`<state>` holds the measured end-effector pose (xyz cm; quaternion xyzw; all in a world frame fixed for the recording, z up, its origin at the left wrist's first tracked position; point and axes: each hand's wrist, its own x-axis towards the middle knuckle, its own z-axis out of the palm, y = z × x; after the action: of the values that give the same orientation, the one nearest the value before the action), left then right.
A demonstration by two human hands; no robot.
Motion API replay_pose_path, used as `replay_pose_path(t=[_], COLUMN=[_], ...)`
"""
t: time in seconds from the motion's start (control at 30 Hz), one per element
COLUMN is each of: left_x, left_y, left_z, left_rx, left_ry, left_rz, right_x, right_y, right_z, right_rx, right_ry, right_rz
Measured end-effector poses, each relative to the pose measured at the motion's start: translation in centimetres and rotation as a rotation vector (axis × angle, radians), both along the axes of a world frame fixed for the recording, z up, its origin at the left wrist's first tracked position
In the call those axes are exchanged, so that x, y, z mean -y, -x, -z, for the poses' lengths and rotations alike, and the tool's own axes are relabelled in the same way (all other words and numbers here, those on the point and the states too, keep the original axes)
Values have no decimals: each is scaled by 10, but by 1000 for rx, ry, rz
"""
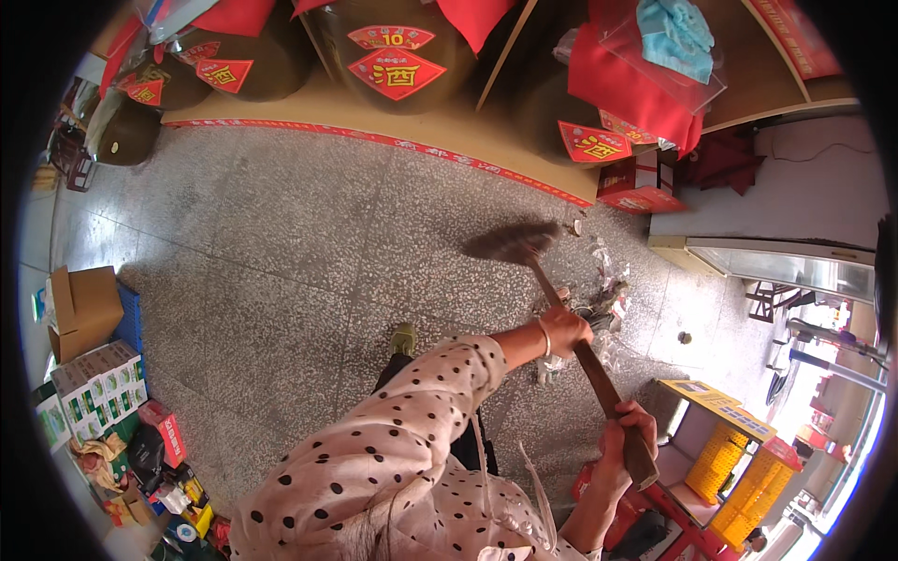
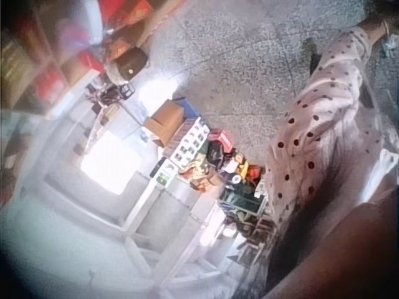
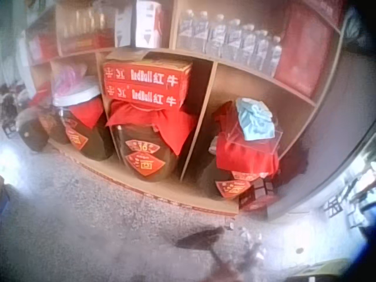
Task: The person sweeps the floor of a small shop using a broom, moving debris toward the entrance. They briefly move a blue plastic stool to access the area underneath before continuing to sweep.
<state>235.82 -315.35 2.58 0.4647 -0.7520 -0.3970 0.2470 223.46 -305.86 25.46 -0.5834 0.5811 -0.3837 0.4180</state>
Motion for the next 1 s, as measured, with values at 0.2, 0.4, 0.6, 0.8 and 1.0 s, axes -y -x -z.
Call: replay_pose_path(t=[0.2,0.4,0.6,0.8,1.0], left_x=[-50,-139,-265,-248,-145], left_y=[23,-42,-58,74,305], left_z=[-104,-81,53,100,89], left_rx=[-141,26,303,329,156], left_ry=[70,-67,-18,-260,-158], left_rz=[-92,-300,-611,-656,-558], right_x=[-23,-28,-75,-45,37], right_y=[24,60,69,194,382], right_z=[-99,-61,92,177,95], right_rx=[-105,91,397,548,353], right_ry=[170,19,-201,-253,-204], right_rz=[-112,-385,-681,-815,-808])
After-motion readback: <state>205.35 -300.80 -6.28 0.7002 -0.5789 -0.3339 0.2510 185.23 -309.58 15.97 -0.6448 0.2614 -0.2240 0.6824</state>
